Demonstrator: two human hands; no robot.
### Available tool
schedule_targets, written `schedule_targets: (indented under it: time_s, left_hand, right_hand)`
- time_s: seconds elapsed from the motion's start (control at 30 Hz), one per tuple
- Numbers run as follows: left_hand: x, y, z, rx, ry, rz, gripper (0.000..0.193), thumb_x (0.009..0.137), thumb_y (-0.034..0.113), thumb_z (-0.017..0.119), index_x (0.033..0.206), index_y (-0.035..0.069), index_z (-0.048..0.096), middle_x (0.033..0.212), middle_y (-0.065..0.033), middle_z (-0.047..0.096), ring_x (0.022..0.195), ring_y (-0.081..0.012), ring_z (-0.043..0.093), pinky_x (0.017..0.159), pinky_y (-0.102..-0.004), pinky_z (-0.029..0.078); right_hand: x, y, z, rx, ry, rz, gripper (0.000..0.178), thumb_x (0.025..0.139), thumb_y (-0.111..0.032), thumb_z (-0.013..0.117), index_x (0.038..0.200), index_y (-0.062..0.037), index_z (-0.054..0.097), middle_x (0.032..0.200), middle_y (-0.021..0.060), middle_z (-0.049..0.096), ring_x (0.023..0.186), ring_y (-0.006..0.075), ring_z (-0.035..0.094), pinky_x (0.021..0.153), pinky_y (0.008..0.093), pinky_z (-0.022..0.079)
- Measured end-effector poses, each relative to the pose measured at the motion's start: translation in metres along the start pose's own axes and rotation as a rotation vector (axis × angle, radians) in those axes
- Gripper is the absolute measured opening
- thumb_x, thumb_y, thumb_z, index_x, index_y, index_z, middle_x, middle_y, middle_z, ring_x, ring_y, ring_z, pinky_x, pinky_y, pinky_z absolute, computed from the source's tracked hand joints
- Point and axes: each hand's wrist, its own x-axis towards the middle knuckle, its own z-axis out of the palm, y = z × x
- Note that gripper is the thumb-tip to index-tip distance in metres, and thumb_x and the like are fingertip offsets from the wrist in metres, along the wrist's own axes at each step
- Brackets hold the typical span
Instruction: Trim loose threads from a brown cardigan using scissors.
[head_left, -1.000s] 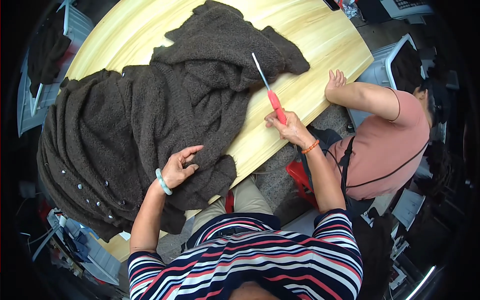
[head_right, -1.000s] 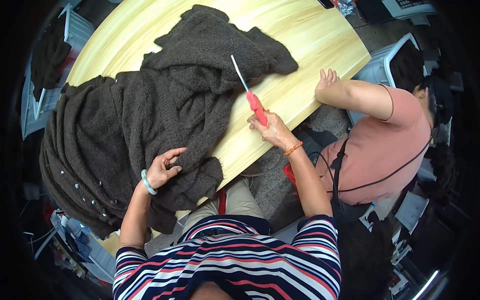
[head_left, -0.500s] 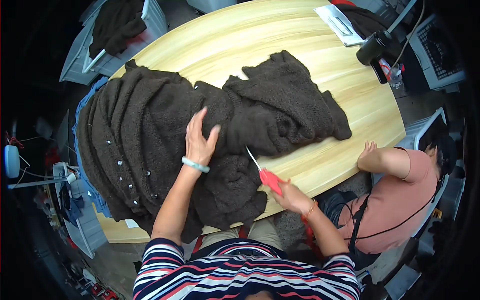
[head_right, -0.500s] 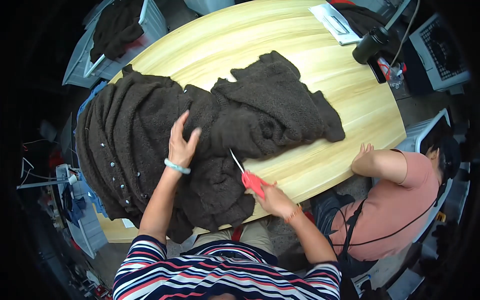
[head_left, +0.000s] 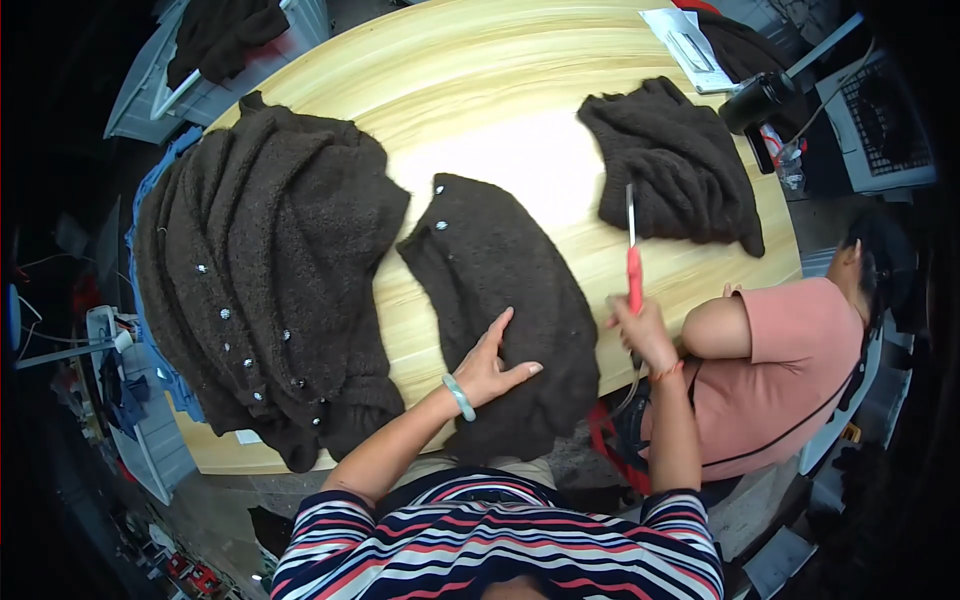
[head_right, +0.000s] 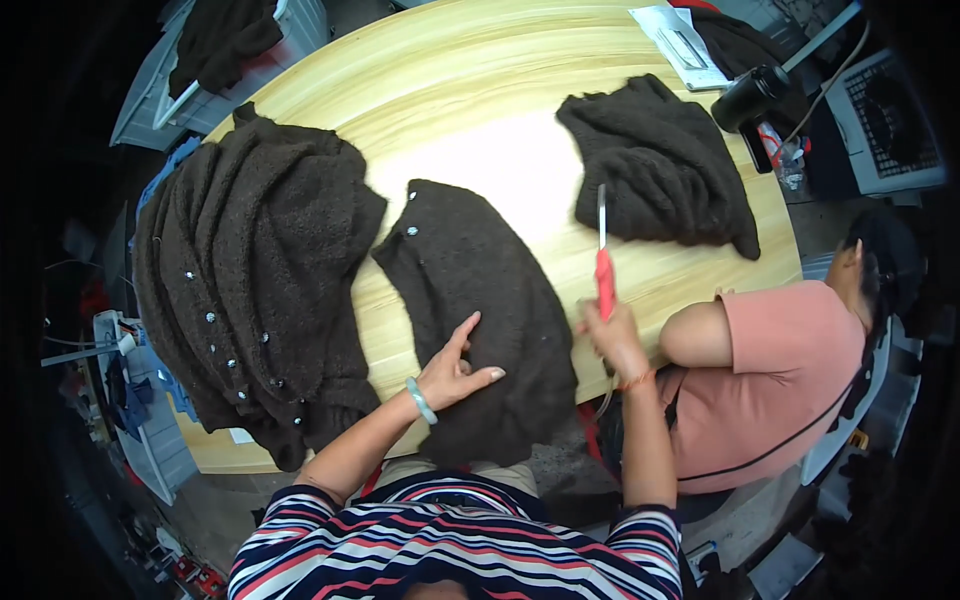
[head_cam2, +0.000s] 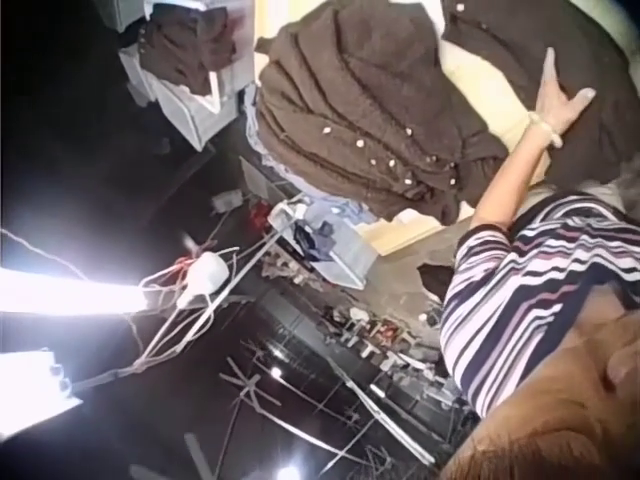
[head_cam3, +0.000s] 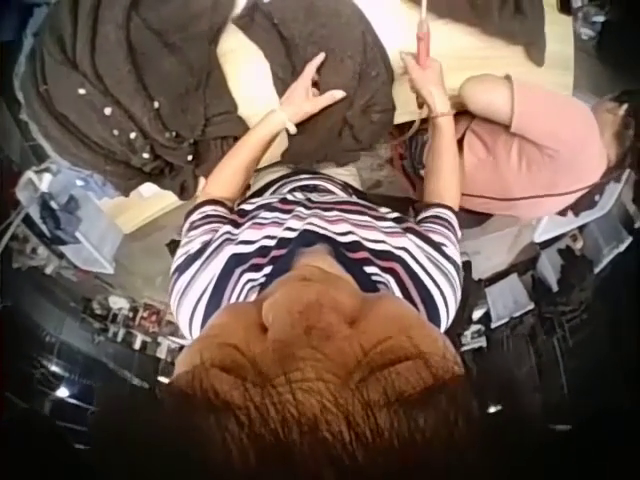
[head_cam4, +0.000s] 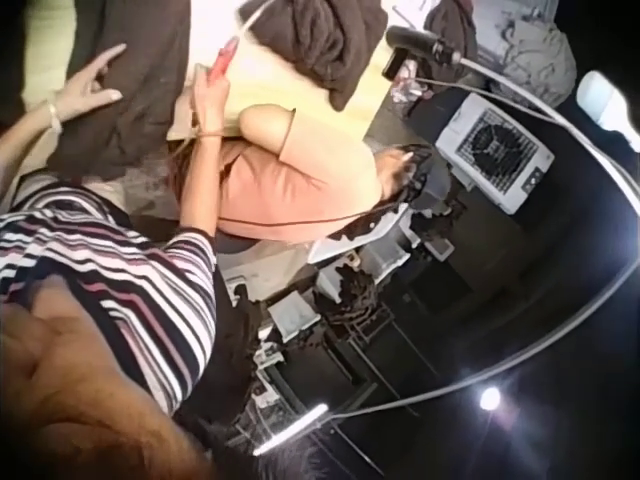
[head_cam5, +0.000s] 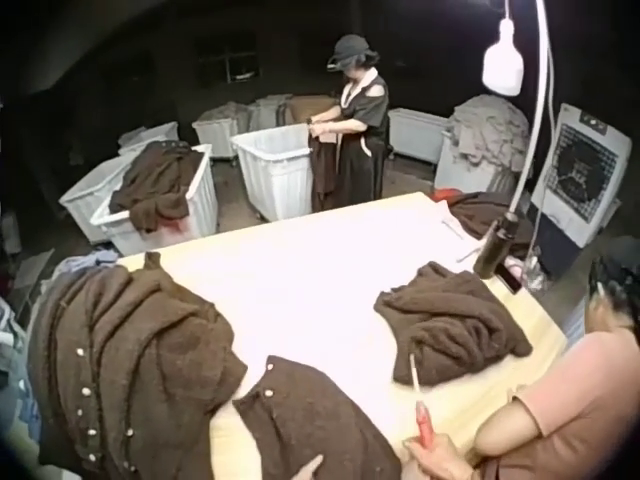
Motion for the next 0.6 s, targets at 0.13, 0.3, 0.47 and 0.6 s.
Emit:
schedule_targets:
  time_s: [0.13, 0.3, 0.47, 0.6]
  left_hand:
    - [0.030, -0.033, -0.027, -0.087, 0.338, 0.058, 0.076, 0.084, 0.017, 0.071, 0.146, 0.004, 0.030, 0.116, -0.0137, 0.047, 0.081, -0.0157, 0.060, 0.067, -0.0276, 0.053]
    - [0.122, -0.054, -0.055, 0.393, 0.515, 0.096, 0.074, 0.079, 0.030, 0.075, 0.137, 0.002, 0.040, 0.116, -0.0227, 0.053, 0.100, -0.0331, 0.058, 0.086, -0.0388, 0.048]
    - [0.151, -0.073, -0.071, 0.213, 0.333, 0.057, 0.034, 0.079, 0.020, 0.073, 0.098, -0.006, 0.065, 0.080, -0.0194, 0.069, 0.075, -0.0338, 0.067, 0.071, -0.0389, 0.052]
    - [0.138, -0.089, -0.121, -0.617, 0.264, -0.182, 0.024, 0.084, 0.011, 0.072, 0.102, -0.003, 0.066, 0.091, -0.0066, 0.069, 0.077, -0.0133, 0.065, 0.071, -0.0264, 0.053]
  right_hand:
    - [-0.097, 0.016, 0.063, -0.397, 0.153, -0.380, 0.049, 0.076, -0.035, 0.078, 0.104, 0.0026, 0.062, 0.083, 0.0162, 0.065, 0.075, 0.0313, 0.064, 0.069, 0.0403, 0.052]
    - [-0.098, 0.054, 0.114, -0.533, 0.282, -0.321, 0.056, 0.073, -0.036, 0.079, 0.105, 0.0021, 0.054, 0.099, 0.0268, 0.058, 0.084, 0.0441, 0.061, 0.074, 0.0492, 0.051]
    - [-0.060, 0.065, 0.063, 0.017, 0.068, -0.245, 0.024, 0.082, -0.015, 0.070, 0.095, 0.0017, 0.060, 0.079, 0.0143, 0.064, 0.072, 0.0270, 0.064, 0.064, 0.0353, 0.051]
    - [-0.041, 0.102, 0.011, 0.501, 0.106, -0.083, 0.018, 0.090, -0.012, 0.063, 0.104, -0.0003, 0.062, 0.085, -0.0007, 0.064, 0.070, 0.0066, 0.059, 0.062, 0.0239, 0.048]
